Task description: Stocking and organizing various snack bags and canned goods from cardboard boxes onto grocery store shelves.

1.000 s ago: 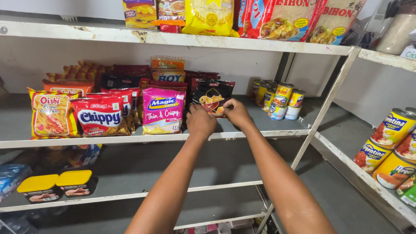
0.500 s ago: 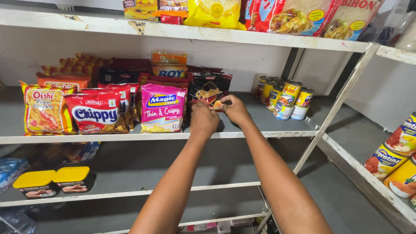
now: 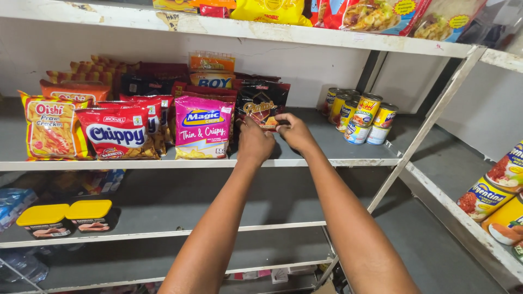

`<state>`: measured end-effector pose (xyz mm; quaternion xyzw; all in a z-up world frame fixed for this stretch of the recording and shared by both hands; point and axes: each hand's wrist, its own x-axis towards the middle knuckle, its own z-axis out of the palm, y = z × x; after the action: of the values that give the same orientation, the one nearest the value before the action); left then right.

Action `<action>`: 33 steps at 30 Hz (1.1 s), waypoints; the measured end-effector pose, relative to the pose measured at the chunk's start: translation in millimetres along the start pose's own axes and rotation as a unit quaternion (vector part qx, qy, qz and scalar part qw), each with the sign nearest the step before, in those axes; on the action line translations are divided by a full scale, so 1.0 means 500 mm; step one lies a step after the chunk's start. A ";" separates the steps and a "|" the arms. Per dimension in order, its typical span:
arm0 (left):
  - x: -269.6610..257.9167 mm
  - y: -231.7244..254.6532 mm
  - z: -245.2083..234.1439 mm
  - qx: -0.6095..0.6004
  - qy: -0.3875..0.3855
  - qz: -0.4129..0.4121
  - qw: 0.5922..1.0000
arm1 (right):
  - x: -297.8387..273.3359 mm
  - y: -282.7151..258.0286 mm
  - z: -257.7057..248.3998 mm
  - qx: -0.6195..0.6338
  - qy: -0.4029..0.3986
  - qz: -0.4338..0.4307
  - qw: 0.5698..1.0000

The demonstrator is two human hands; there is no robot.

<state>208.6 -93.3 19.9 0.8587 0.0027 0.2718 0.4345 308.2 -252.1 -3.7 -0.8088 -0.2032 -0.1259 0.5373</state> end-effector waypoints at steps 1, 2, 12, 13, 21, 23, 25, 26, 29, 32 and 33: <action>0.000 0.000 0.000 -0.001 0.001 0.001 1.000 | 0.003 0.007 0.001 0.002 -0.006 -0.017 1.000; 0.001 0.000 -0.001 -0.001 0.002 0.002 1.000 | 0.001 0.001 0.002 0.003 -0.005 -0.018 1.000; -0.005 -0.004 0.001 -0.014 0.008 0.005 1.000 | -0.011 -0.015 0.005 -0.036 -0.031 -0.019 0.999; -0.004 -0.004 0.003 -0.013 0.014 0.013 1.000 | -0.009 -0.013 0.004 -0.043 -0.028 -0.025 0.998; -0.005 -0.004 0.005 -0.002 0.000 0.006 1.000 | -0.007 -0.006 0.003 -0.057 -0.037 -0.034 0.997; -0.007 -0.003 0.005 0.002 -0.006 -0.001 1.000 | -0.010 -0.009 0.004 -0.069 -0.038 -0.028 0.996; -0.004 -0.003 0.003 0.018 -0.015 -0.013 1.000 | -0.006 -0.009 0.006 -0.040 -0.041 -0.024 0.998; -0.003 -0.006 0.005 0.018 -0.014 -0.012 1.000 | -0.006 -0.011 0.007 -0.040 -0.040 -0.026 0.998; -0.001 -0.006 0.011 0.024 -0.007 0.004 1.000 | -0.006 -0.007 0.001 -0.067 -0.018 -0.003 0.998; -0.004 -0.006 0.011 0.022 -0.009 -0.009 1.000 | -0.008 -0.004 0.001 -0.044 -0.028 -0.035 0.998; -0.003 -0.009 0.012 0.023 -0.006 -0.005 1.000 | -0.013 -0.015 0.003 -0.055 -0.024 -0.026 0.998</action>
<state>211.2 -95.2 13.0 0.8702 0.0108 0.2644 0.4156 298.8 -249.7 -0.9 -0.8345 -0.2296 -0.1312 0.4834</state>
